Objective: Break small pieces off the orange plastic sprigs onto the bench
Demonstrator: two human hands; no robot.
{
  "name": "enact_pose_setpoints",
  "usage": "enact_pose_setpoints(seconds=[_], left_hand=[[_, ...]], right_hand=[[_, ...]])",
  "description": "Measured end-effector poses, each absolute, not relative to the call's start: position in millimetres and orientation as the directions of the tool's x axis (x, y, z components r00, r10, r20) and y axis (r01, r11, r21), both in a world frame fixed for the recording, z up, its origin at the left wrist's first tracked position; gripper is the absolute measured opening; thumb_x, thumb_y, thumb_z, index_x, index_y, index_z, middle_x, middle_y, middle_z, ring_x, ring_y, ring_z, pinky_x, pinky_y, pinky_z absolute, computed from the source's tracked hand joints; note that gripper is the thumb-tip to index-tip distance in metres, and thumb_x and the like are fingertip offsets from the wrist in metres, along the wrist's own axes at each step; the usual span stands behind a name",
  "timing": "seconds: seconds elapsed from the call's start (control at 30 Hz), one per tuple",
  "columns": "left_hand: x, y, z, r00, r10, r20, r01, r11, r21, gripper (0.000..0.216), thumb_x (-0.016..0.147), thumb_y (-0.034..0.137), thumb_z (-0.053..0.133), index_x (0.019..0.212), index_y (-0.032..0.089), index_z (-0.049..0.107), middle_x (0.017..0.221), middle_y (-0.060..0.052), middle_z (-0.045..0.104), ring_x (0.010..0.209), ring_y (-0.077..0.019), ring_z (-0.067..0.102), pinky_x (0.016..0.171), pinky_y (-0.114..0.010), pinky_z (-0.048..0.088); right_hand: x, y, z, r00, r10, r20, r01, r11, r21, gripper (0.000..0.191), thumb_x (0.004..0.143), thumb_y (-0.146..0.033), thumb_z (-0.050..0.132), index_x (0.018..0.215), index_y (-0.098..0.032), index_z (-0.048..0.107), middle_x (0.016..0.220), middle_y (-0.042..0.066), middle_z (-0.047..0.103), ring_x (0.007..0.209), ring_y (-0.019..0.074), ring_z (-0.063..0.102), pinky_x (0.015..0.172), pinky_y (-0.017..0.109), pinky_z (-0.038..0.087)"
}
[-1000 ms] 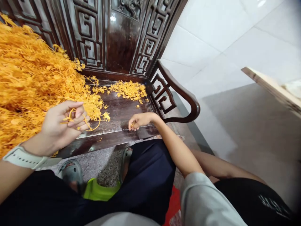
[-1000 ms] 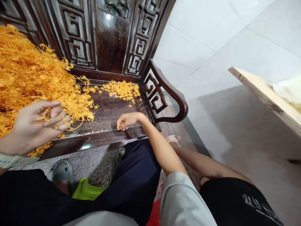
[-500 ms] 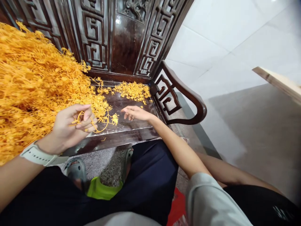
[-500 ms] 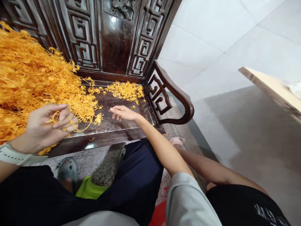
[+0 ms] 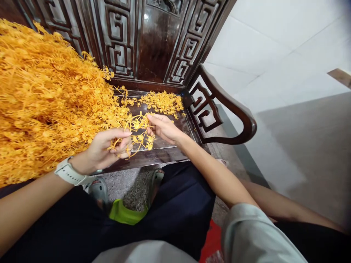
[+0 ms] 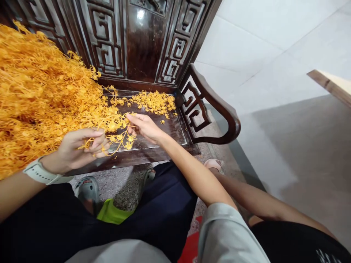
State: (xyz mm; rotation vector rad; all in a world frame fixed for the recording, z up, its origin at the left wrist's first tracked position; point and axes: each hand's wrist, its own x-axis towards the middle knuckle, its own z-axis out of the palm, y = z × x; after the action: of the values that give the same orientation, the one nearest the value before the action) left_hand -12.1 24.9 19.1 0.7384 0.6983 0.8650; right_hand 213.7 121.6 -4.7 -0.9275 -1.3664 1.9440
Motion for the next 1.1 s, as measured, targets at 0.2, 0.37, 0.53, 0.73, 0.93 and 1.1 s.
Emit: enact_pose_setpoints(seconds=[0.2,0.37,0.53,0.73,0.93,1.1], left_hand=[[-13,24,24,0.460,0.858,-0.230,-0.393,0.429,0.813,0.046,0.088,0.033,0.074,0.048,0.018,0.057,0.044,0.002,0.030,0.042,-0.0080,0.031,0.047,-0.023,0.039],[-15,30,33,0.386,0.911,-0.147,-0.481,0.334,0.810,0.043,0.089,0.025,0.073,0.050,0.016,0.058,0.047,0.000,0.039,0.046,-0.0101,0.047,0.049,-0.024,0.047],[-7,33,44,0.310,0.941,-0.134,-0.566,0.296,0.769,0.039,0.083,0.017,0.074,0.048,0.015,0.057,0.048,0.000,0.045,0.043,-0.0087,0.046,0.045,-0.024,0.047],[1,25,59,0.292,0.946,-0.139,-0.602,0.295,0.742,0.040,0.076,0.021,0.083,0.044,0.017,0.060,0.045,0.000,0.042,0.042,-0.0101,0.044,0.042,-0.024,0.048],[1,-12,51,0.483,0.836,-0.261,-0.473,0.500,0.725,0.048,0.073,0.046,0.095,0.047,0.020,0.064,0.048,0.000,0.040,0.050,-0.0116,0.044,0.046,-0.022,0.051],[-18,6,39,0.384,0.875,-0.297,-0.469,0.461,0.753,0.043,0.072,0.037,0.094,0.047,0.019,0.063,0.051,-0.001,0.043,0.051,-0.0122,0.044,0.043,-0.023,0.051]], right_hand=[[227,137,-13,-0.434,0.896,-0.088,-0.087,-0.139,-0.986,0.039,0.097,-0.054,0.077,0.083,-0.018,0.070,0.062,-0.001,0.066,0.053,0.0086,0.054,0.054,0.022,0.042],[229,154,-23,-0.284,0.959,0.014,0.085,0.040,-0.996,0.045,0.099,-0.051,0.072,0.068,-0.018,0.068,0.047,-0.004,0.057,0.044,0.0076,0.046,0.050,0.022,0.036],[219,155,-14,-0.139,0.986,0.096,0.077,0.107,-0.991,0.046,0.103,-0.039,0.068,0.062,-0.019,0.060,0.045,-0.005,0.053,0.043,0.0072,0.042,0.050,0.021,0.034],[221,164,10,0.031,0.991,0.132,-0.068,0.134,-0.989,0.041,0.104,-0.043,0.069,0.072,-0.019,0.060,0.051,-0.006,0.051,0.046,0.0070,0.043,0.049,0.019,0.035],[309,198,26,0.566,0.823,-0.050,-0.277,0.132,-0.952,0.034,0.109,-0.032,0.054,0.078,-0.021,0.049,0.050,-0.012,0.034,0.042,0.0054,0.027,0.044,0.016,0.028],[317,160,17,-0.325,0.943,-0.069,0.160,-0.017,-0.987,0.027,0.090,-0.039,0.083,0.083,-0.015,0.073,0.062,-0.003,0.066,0.056,0.0077,0.056,0.055,0.017,0.045]])
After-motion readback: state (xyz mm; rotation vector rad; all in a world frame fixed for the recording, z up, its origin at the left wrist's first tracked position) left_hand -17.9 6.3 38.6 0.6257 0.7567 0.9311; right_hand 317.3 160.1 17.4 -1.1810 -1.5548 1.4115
